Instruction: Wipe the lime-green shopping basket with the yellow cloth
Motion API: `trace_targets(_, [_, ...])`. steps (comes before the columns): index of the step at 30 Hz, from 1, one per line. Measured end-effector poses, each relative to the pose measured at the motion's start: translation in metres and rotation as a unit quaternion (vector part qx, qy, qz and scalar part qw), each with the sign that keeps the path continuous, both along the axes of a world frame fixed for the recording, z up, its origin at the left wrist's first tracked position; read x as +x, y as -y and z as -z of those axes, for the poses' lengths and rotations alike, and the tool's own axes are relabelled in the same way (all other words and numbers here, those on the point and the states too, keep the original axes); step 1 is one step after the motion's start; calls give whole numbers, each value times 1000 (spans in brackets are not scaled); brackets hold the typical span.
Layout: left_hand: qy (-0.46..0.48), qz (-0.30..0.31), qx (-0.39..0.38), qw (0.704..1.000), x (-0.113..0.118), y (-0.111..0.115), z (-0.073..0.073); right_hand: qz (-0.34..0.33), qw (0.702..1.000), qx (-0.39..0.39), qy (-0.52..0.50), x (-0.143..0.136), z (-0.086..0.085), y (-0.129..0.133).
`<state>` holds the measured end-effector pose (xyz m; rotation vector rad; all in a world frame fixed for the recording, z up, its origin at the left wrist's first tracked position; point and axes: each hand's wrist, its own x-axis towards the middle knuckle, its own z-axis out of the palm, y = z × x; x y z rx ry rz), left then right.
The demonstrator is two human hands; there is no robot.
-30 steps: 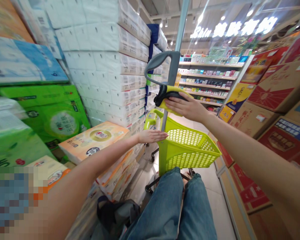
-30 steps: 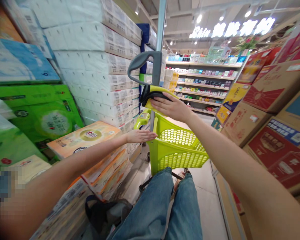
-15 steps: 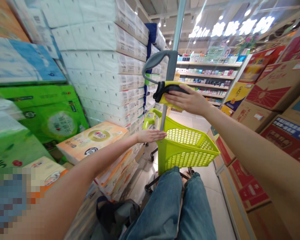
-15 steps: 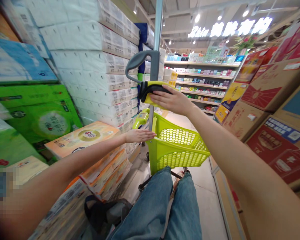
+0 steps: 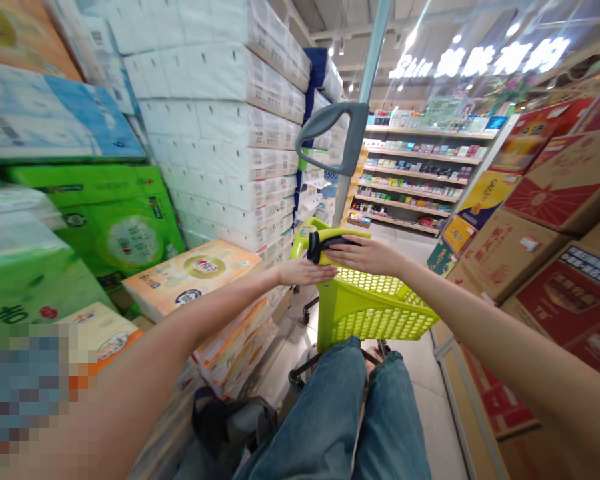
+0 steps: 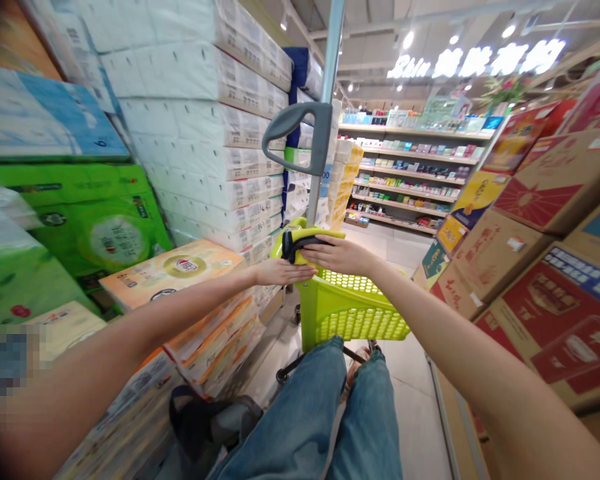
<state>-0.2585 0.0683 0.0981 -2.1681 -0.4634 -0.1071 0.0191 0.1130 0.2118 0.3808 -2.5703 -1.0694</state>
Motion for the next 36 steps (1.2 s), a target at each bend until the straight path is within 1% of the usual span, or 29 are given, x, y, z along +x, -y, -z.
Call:
trace_targets(2, [-3, 6, 5, 1000, 0, 1, -1, 22, 999, -24, -24, 1, -27, -4])
trace_targets(4, [0, 7, 0, 1000, 1, 3, -3, 53, 994, -55, -75, 1, -56, -7])
trace_targets(5, [2, 5, -7, 1000, 1, 4, -4, 65, 991, -67, -98, 0, -68, -8])
trace_targets(6, [0, -2, -17, 1000, 1, 4, -5, 69, 988, -75, -117, -1, -76, -8])
trace_targets(7, [-6, -14, -29, 999, 1, 5, -6, 70, 986, -78, -131, -2, -79, -8])
trace_targets(8, [-17, -31, -42, 998, 2, 6, -7, 68, 985, -78, -141, -3, -78, -7])
trace_targets(9, [-32, -51, -53, 997, 2, 6, -7, 64, 984, -75, -148, -4, -73, -6])
trace_targets(10, [-47, -70, -62, 995, 2, 7, -8, 59, 984, -71, -150, -5, -63, -5])
trace_targets(12, [-70, -97, -68, 990, 3, 6, -7, 47, 988, -62, -135, -6, -36, 0])
trace_targets(15, [-76, -107, -53, 990, 4, 5, -5, 11, 996, -52, -71, -6, 5, 5])
trace_targets(16, [-73, -107, -47, 991, 4, 5, -5, 0, 998, -46, -52, -5, 13, 6])
trace_targets(17, [-70, -104, -41, 991, 4, 5, -6, -9, 999, -39, -36, -4, 18, 5])
trace_targets(18, [-67, -99, -36, 992, 5, 6, -7, -15, 999, -33, -23, -4, 18, 5])
trace_targets(19, [-67, -92, -32, 993, 5, 6, -8, -16, 999, -29, -15, -3, 14, 3])
trace_targets(20, [-65, -82, -26, 994, 6, 7, -10, -14, 999, -29, -9, -2, 4, 1])
trace_targets(21, [-62, -68, -19, 996, 6, 8, -11, -7, 999, -35, -10, -2, -8, -1])
trace_targets(24, [-41, -21, 0, 999, 6, 10, -14, 35, 996, -66, -49, -1, -56, -7])
trace_targets(26, [-18, 9, -1, 1000, 5, 10, -13, 54, 993, -59, -85, -1, -83, -10])
trace_targets(27, [-6, 20, -8, 1000, 4, 10, -13, 58, 992, -49, -103, -2, -92, -11])
trace_targets(28, [4, 28, -16, 999, 4, 10, -12, 60, 990, -38, -119, -3, -96, -12])
trace_targets(29, [10, 32, -23, 999, 4, 9, -12, 63, 988, -28, -135, -4, -95, -11])
trace_targets(30, [13, 32, -27, 999, 4, 9, -11, 65, 986, -21, -150, -5, -90, -10])
trace_targets(31, [12, 30, -30, 999, 4, 9, -11, 65, 985, -17, -160, -5, -81, -8])
trace_targets(33, [11, 25, -36, 999, 4, 8, -10, 61, 986, -11, -154, -6, -53, -3])
trace_targets(36, [14, 2, -58, 998, 5, 6, -8, 26, 996, -10, -86, -5, -7, 2])
